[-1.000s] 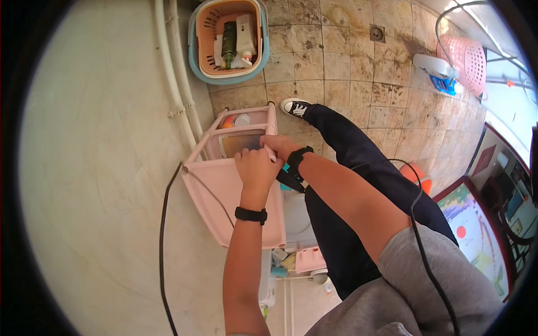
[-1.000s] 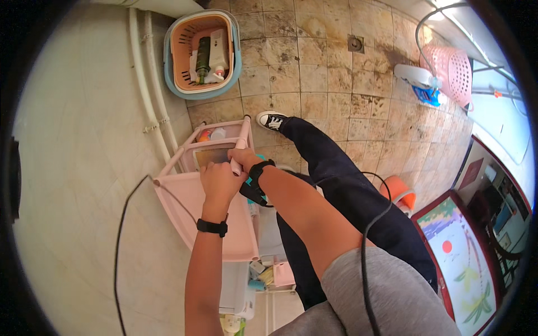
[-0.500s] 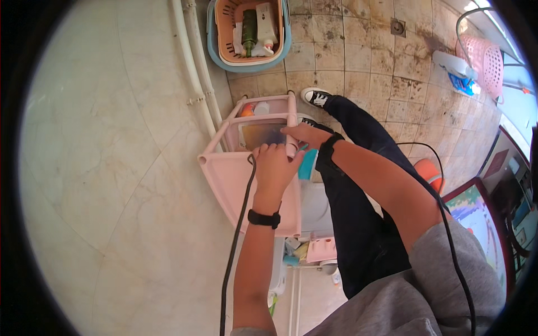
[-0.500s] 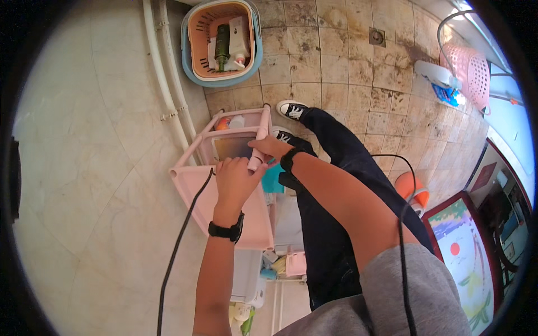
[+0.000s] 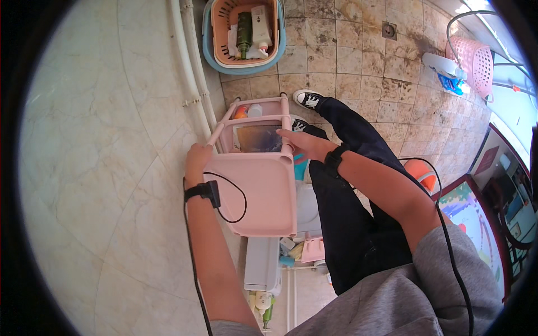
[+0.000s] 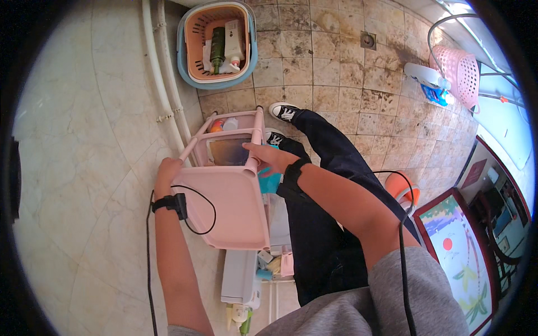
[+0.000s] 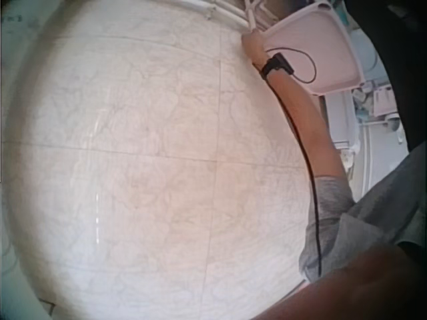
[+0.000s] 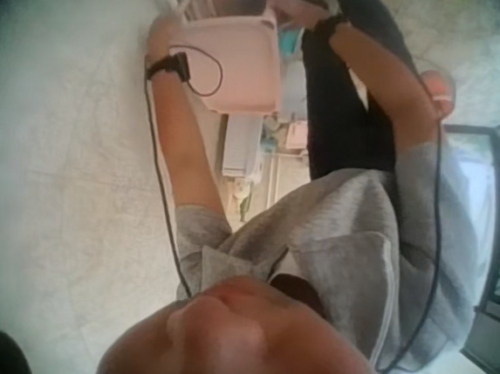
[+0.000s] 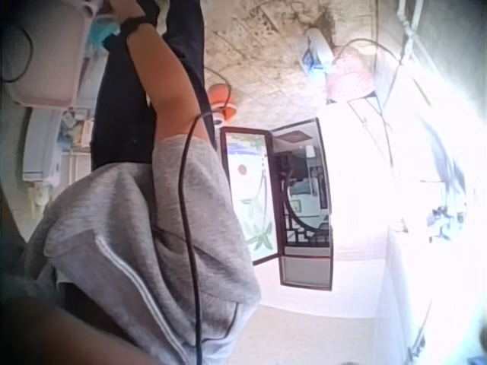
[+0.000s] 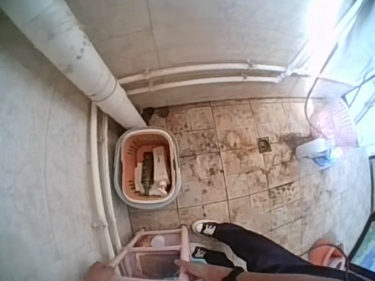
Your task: The person assembles a pink plastic rolling cart by connecting support tubes to the trays and placing cleaning supplies inside.
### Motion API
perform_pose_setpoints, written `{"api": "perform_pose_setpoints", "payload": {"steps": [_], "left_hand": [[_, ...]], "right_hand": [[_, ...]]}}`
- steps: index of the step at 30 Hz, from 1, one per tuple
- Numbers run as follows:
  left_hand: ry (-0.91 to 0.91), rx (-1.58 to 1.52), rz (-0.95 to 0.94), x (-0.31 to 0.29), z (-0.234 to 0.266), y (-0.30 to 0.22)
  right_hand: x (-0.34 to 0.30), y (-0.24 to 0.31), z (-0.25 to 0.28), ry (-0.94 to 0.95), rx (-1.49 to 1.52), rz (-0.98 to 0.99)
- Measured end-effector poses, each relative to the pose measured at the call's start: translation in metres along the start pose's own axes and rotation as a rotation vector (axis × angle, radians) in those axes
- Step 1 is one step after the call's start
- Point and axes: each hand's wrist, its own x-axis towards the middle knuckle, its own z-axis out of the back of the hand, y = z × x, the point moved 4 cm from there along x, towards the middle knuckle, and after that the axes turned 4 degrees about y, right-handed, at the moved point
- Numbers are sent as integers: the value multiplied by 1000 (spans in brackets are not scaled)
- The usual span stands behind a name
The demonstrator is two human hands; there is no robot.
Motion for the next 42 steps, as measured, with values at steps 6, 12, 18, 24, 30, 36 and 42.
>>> {"api": "perform_pose_setpoints", "payload": {"steps": [6,12,18,24,30,36,42], "left_hand": [[525,-216,198,19,2,-10],[506,-528,278,-3,-5,4],[473,-563,147,-19,-4,4],[439,-621,94,-18,-4,-5],[331,-490,92,-37,12,20],[-183,-471,-61,-40,-6,8],[182,-954,51,-8,-45,28]], "right_hand": [[34,1,11,-292,213,67],[35,3,11,-439,114,-19],[41,-4,10,-480,199,79],[52,-4,33,-238,62,130],[37,-1,-9,-303,24,36],[34,30,16,-561,-818,161],[50,115,-39,-83,-784,277]]}}
